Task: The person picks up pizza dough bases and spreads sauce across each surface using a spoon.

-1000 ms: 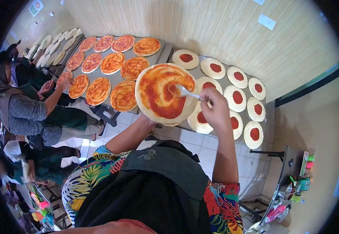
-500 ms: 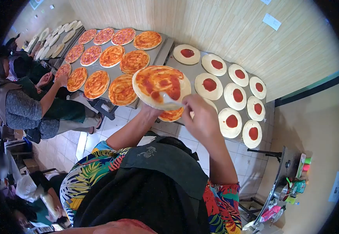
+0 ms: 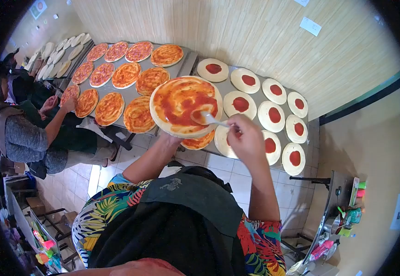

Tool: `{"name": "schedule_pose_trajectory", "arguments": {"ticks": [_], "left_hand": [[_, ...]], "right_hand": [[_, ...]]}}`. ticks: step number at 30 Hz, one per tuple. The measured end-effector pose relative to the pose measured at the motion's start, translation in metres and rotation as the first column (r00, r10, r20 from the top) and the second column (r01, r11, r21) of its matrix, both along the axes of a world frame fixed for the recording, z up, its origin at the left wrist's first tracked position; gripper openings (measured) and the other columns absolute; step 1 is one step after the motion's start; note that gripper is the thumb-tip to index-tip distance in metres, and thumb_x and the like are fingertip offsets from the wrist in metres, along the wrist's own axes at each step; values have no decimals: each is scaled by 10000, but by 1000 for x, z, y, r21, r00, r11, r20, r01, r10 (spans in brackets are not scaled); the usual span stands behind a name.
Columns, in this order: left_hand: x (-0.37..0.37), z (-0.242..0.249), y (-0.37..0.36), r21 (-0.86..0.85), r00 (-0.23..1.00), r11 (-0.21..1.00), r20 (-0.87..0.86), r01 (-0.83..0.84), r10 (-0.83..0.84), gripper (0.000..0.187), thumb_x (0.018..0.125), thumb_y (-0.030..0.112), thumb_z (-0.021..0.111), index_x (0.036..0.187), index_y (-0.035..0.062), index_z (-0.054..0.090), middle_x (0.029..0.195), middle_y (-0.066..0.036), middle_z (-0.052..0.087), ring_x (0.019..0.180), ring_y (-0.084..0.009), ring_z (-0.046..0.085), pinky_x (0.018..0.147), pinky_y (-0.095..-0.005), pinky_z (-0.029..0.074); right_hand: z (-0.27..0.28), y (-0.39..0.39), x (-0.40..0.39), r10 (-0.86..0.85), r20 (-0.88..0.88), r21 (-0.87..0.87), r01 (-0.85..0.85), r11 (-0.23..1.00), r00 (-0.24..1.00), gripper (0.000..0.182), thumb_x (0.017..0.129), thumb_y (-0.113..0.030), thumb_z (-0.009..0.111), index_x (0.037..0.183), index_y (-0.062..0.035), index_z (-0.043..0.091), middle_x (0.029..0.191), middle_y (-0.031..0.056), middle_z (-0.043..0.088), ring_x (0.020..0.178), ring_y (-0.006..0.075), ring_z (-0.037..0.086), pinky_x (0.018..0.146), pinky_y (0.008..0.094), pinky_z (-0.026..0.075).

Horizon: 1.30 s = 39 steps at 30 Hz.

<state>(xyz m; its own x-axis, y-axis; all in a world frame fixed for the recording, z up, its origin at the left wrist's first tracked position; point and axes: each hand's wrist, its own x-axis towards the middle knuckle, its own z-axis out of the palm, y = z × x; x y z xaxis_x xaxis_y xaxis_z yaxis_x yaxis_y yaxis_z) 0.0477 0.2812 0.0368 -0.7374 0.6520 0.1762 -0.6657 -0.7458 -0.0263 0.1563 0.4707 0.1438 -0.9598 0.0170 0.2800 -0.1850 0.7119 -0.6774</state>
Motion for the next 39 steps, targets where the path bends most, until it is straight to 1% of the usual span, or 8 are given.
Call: {"name": "schedule_pose_trajectory", "arguments": {"ticks": [3,7,11,15,22,31,35,39], "left_hand": [[1,4,2,-3,1000,1000,-8,-18,18,644,1004,546,412,1467,98,412,1463,-182,493,1307,-362,534,1084,-559,462],[6,13,5,-17,999,1000,-34,-11,10,659,1001,552,416,1485,105,397,1482,-180,472,1331,-359,511,1101,-563,442],[8,21,0,48,997,997,-53,56,-53,673,997,554,427,1503,113,379,1511,-177,437,1369,-353,469,1127,-566,407],[7,16,-2,101,996,993,-60,68,-62,656,1004,530,432,1507,112,373,1515,-173,436,1363,-352,476,1125,-559,414],[1,13,4,81,996,996,-82,25,-18,638,1016,508,427,1507,104,371,1519,-167,434,1363,-335,480,1129,-520,423],[0,14,5,90,988,995,-152,41,-27,615,1027,487,430,1501,99,371,1507,-158,447,1362,-318,482,1127,-507,430],[2,12,5,67,986,998,-165,5,6,611,1026,480,438,1503,104,369,1512,-160,440,1362,-325,482,1129,-511,428],[6,19,3,94,990,994,-136,50,-36,630,1019,489,449,1511,107,357,1515,-165,434,1374,-331,467,1135,-512,421]], "right_hand": [[-2,14,-20,-141,-108,16,143,990,984,133,847,35,601,969,-17,601,854,132,633,753,238,653,680,335,519],[-8,-5,-36,-29,-64,-164,18,986,998,116,862,24,615,972,-7,594,855,128,631,733,240,632,680,338,517],[14,-2,-5,132,-7,-97,-132,986,991,109,862,8,628,968,-9,606,862,123,636,730,234,642,674,336,518],[26,17,-7,-30,-132,36,35,999,991,92,853,22,617,939,-8,606,847,121,627,722,250,642,652,353,505],[22,-12,8,106,-51,-83,-110,990,993,96,859,8,625,946,-19,596,855,123,617,742,265,650,654,368,501],[4,11,1,-128,-168,-153,102,983,977,144,832,42,615,966,-12,605,855,112,617,736,209,632,672,323,503],[18,-2,19,0,-28,-125,-4,992,1000,125,845,43,611,957,-11,609,835,107,624,717,206,634,681,316,513],[22,24,12,-56,-116,-45,51,998,992,109,859,33,608,961,-5,614,823,96,618,712,172,625,657,294,503]]}}
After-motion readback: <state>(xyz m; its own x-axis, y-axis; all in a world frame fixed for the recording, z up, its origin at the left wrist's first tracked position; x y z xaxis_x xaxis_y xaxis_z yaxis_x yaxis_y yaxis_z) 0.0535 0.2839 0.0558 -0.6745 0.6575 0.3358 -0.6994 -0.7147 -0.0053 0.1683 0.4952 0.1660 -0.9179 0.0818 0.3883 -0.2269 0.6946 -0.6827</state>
